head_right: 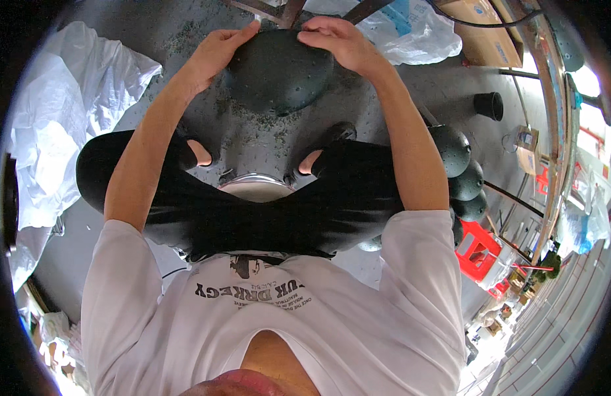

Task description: Cleaning and trimming holes on green molded plastic shell components in a factory setting.

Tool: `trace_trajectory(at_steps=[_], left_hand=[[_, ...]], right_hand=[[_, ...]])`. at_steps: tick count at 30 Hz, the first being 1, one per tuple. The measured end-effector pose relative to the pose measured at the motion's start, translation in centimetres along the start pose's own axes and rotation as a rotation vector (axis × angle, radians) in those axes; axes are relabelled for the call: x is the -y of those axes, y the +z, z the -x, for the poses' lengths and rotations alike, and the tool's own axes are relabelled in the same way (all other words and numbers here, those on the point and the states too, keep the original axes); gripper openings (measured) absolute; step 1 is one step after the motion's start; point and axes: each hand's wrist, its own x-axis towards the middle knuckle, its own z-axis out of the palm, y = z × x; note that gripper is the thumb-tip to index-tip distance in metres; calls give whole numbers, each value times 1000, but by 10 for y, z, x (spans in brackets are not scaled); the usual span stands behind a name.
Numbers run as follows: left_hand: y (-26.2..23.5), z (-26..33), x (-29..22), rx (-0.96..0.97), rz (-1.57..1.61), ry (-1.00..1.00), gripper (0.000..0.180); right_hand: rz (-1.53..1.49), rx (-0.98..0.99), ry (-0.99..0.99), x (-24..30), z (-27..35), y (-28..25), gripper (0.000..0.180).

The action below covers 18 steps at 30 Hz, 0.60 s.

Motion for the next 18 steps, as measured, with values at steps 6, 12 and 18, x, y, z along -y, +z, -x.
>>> trace_trajectory(at_steps=[6, 12, 18], left_hand=[[-2, 8, 1, -69, 137, 32, 70], [-16, 0, 14, 41, 233, -29, 62], [-17, 4, 6, 15, 263, -12, 60]], right_hand=[[-408, -183, 112, -50, 9, -10, 54], [-226, -225, 211, -38, 12, 2, 62], [-239, -205, 124, -22, 13, -6, 49]])
